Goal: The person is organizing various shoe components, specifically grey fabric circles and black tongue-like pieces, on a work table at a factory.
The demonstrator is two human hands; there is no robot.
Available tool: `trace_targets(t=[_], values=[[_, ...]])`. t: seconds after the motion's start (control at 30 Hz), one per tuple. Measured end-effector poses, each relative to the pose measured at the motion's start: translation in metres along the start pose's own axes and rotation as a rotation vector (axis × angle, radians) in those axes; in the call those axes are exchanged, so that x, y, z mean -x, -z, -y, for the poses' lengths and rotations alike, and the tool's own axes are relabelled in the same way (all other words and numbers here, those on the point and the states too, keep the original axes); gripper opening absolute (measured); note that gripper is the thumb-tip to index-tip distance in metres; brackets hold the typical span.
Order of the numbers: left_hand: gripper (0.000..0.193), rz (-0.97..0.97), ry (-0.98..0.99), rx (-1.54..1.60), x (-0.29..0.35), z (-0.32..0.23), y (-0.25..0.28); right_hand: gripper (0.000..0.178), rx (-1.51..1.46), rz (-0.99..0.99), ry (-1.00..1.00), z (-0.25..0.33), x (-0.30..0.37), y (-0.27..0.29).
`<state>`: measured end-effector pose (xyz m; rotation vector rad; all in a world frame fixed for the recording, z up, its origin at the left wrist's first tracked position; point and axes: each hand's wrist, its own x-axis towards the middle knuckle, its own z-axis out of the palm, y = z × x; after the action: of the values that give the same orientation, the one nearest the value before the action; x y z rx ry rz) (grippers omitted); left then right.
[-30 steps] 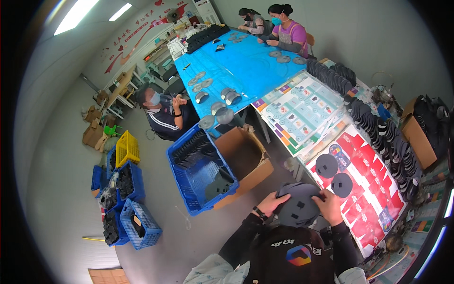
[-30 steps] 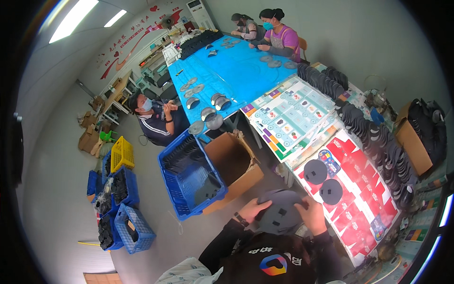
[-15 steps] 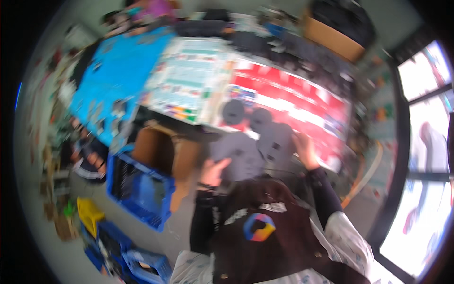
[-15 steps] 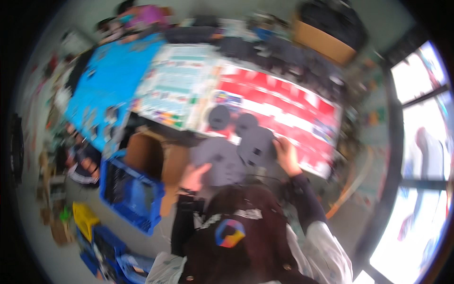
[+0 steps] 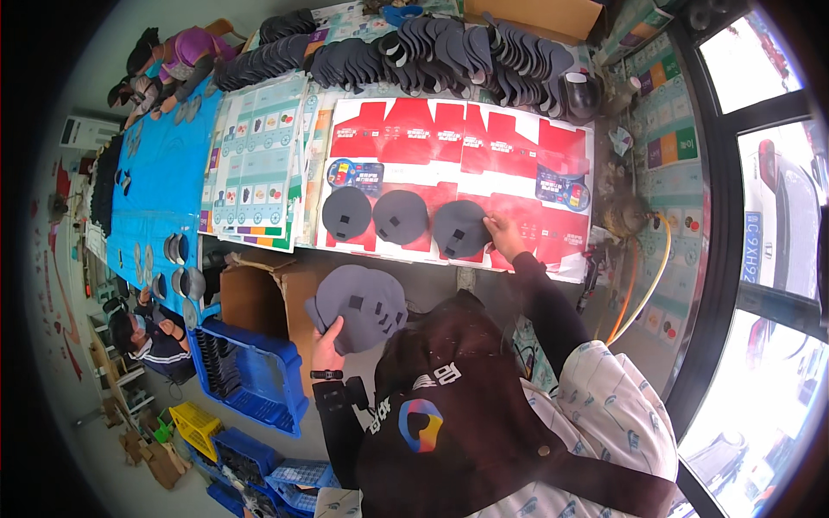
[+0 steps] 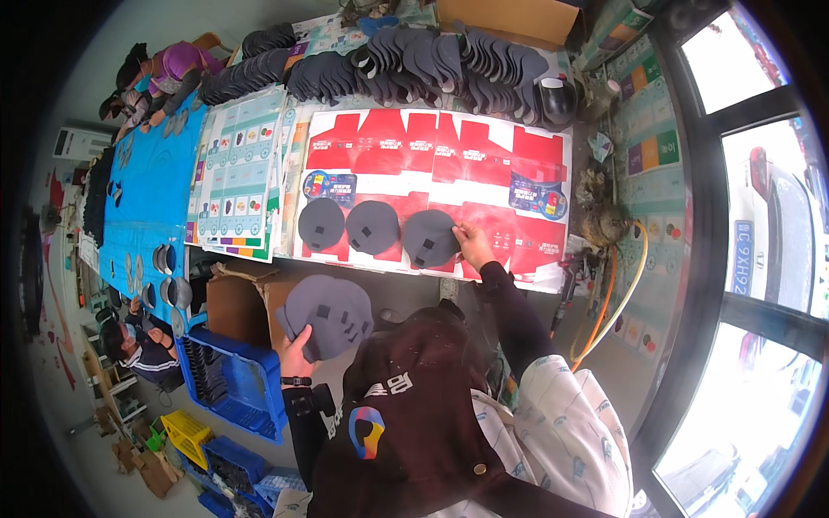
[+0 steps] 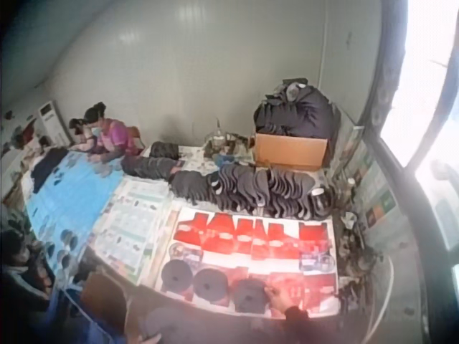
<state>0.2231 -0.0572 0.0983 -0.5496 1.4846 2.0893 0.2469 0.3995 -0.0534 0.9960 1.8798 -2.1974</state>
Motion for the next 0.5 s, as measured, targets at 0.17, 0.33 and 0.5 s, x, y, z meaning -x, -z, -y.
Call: trace_targets(t=[0.17, 0.33, 0.5], values=[[0.041, -0.002, 0.001, 0.003, -0.007, -0.004, -0.014, 0.019, 0.028, 0.007, -0.035, -0.005, -0.02, -0.006], [0.04, 0.0, 0.012, 0.015, -0.011, -0.004, -0.019, 0.018, 0.064, 0.007, -0.034, -0.013, -0.033, -0.007], [0.041, 0.021, 0.06, -0.004, -0.02, -0.007, -0.047, 0.029, 0.797, -0.311, 0.408, -0.008, -0.028, -0.005]])
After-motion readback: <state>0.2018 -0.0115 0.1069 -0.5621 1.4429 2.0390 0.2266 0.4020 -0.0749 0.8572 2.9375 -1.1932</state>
